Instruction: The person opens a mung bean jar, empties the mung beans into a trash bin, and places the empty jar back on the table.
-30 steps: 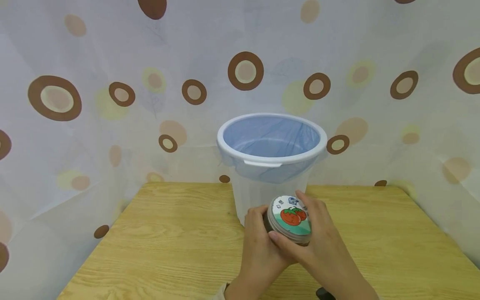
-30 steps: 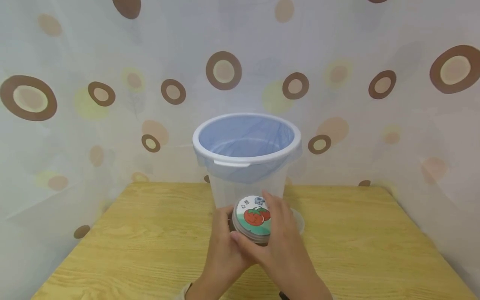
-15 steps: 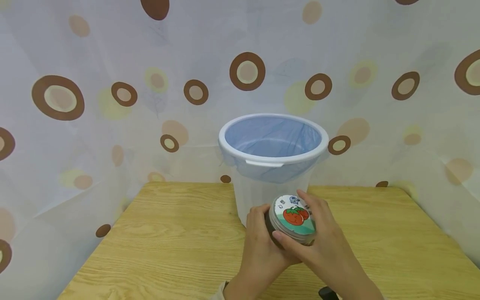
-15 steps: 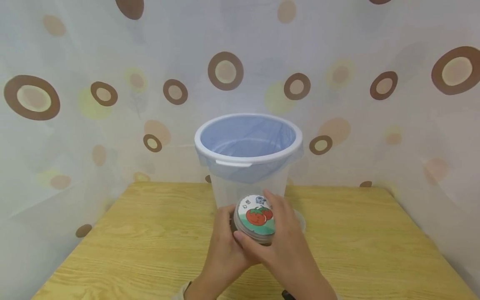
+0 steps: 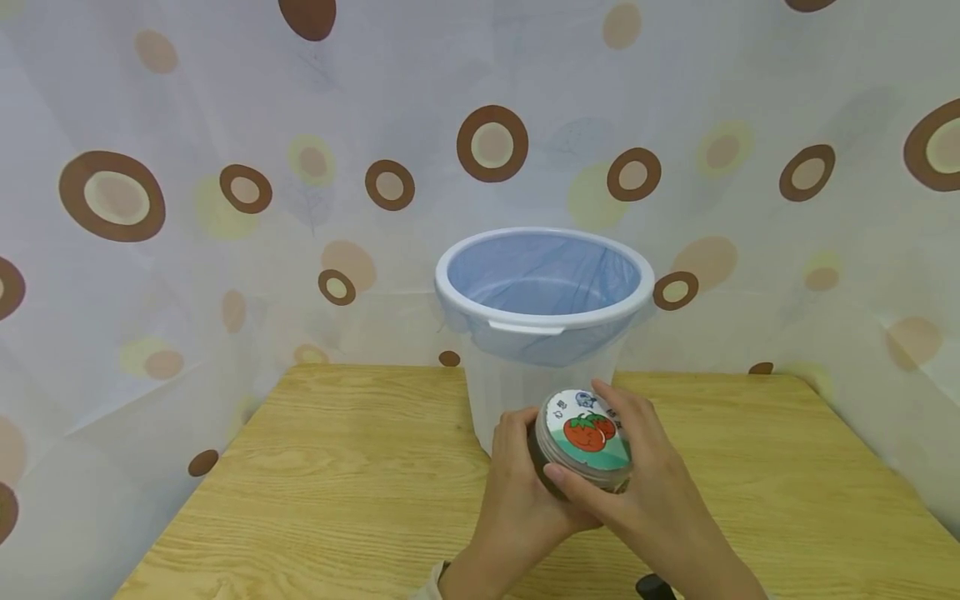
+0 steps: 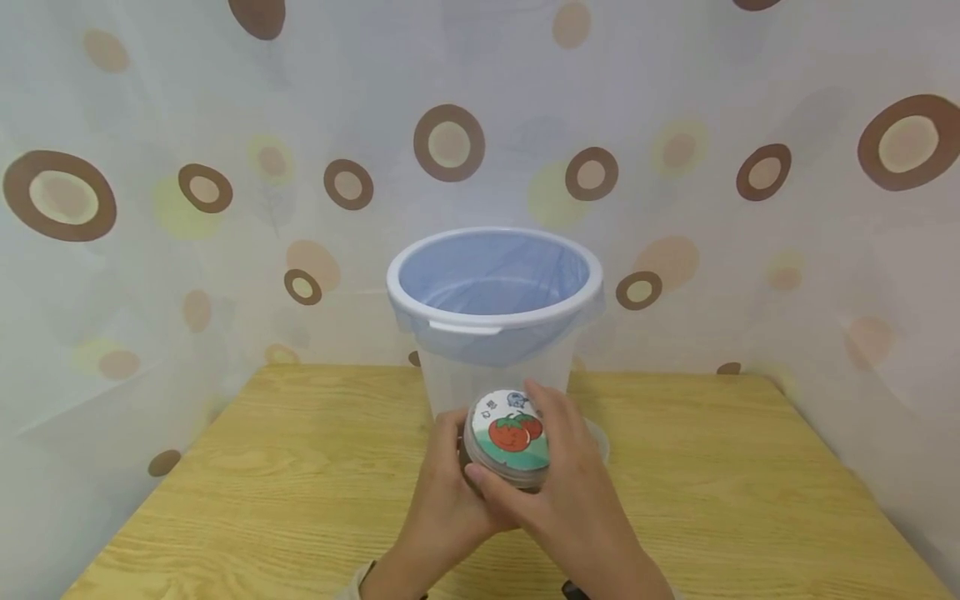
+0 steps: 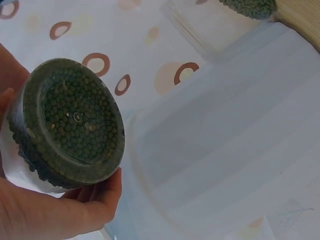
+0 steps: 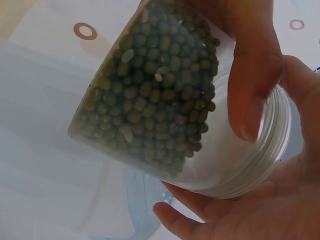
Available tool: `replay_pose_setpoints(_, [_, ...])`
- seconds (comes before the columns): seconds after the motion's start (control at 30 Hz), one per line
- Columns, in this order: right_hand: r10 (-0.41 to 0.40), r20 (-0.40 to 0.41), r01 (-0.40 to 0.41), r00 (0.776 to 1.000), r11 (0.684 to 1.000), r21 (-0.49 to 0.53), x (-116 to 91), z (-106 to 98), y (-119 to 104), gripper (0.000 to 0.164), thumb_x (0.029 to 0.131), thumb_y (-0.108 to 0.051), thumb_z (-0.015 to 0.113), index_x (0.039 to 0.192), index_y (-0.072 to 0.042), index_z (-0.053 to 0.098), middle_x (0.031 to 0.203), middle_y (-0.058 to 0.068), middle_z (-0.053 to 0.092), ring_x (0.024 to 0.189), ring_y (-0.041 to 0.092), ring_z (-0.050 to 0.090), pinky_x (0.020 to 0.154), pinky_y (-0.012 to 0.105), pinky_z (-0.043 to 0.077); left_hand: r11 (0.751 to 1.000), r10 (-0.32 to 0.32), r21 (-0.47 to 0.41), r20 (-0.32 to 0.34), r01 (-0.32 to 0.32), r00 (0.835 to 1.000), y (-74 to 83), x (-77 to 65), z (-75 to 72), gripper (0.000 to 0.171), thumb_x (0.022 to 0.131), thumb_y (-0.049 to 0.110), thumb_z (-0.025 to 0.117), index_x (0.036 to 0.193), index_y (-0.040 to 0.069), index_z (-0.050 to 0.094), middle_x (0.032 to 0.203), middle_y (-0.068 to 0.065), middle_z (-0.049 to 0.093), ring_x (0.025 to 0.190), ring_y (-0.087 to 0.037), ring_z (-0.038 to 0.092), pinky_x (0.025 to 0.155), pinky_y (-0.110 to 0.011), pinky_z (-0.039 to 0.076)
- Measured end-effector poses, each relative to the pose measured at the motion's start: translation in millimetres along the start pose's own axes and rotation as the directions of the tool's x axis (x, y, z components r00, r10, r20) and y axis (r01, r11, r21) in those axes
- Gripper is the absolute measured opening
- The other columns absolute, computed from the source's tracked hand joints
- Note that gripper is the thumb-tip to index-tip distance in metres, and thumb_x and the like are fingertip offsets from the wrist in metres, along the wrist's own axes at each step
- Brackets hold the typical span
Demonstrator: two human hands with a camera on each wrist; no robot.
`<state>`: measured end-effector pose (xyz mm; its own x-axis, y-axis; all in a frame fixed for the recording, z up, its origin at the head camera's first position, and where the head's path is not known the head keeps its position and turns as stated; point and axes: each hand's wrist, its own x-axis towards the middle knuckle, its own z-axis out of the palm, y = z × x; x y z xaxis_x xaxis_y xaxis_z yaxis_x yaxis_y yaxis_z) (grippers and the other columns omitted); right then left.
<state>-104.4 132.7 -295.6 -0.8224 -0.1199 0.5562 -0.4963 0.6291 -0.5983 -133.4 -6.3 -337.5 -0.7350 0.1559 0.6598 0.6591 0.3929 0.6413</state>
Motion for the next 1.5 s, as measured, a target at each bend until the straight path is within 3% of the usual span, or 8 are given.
replay_pose_setpoints(0.37, [0.001, 0.028, -0.001, 1.000, 1.000, 0.025, -0.3, -1.7, -0.1, 0.078, 0.082, -0.029, 0.078, 0.145, -0.013, 0.036, 0.137, 0.003, 0.042, 0.110, 0.017, 0.052, 0.085, 0.040, 0.050, 0.993, -0.070, -0.092, 0.091, 0.078, 0.993, 0.0, 0.8, -5.3, 0.080, 0.059, 0.013, 0.088, 0.124, 0.007, 0.040, 0.118, 0.001, 0.045, 0.108, -0.014, 0.046, 0.091, -0.031, 0.046])
replay_pose_setpoints(1.03, [-0.044, 0.059, 0.039, 0.997, 0.997, 0.073, 4.0, -7.8, 6.3, 0.076, 0.082, -0.021, 0.077, 0.146, -0.014, 0.037, 0.134, -0.001, 0.044, 0.108, 0.011, 0.050, 0.085, 0.026, 0.048, 0.967, -0.144, -0.186, 0.170, 0.175, 0.975, 1.8, 3.7, -9.6, 0.078, 0.063, 0.014, 0.085, 0.127, 0.012, 0.041, 0.121, 0.004, 0.045, 0.111, -0.014, 0.047, 0.094, -0.034, 0.044])
replay_pose_setpoints(1.3, [-0.069, 0.095, 0.054, 0.993, 0.987, 0.153, 5.8, -13.5, 9.6, 0.074, 0.083, -0.015, 0.076, 0.146, -0.023, 0.038, 0.136, -0.002, 0.044, 0.108, 0.009, 0.049, 0.086, 0.020, 0.046, 0.957, -0.124, -0.235, 0.194, 0.169, 0.973, 0.4, 3.6, -9.5, 0.077, 0.064, 0.014, 0.086, 0.127, 0.013, 0.041, 0.122, 0.003, 0.046, 0.112, -0.015, 0.048, 0.095, -0.033, 0.043])
replay_pose_setpoints(1.5, [-0.041, 0.113, 0.022, 0.993, 0.987, 0.161, 5.9, -17.7, 10.5, 0.074, 0.084, -0.015, 0.075, 0.146, -0.031, 0.038, 0.138, -0.002, 0.043, 0.108, 0.009, 0.048, 0.084, 0.024, 0.046, 0.939, -0.140, -0.281, 0.210, 0.197, 0.968, 1.7, 2.8, -10.6, 0.078, 0.064, 0.015, 0.087, 0.127, 0.016, 0.041, 0.122, 0.004, 0.048, 0.109, -0.013, 0.050, 0.092, -0.030, 0.046])
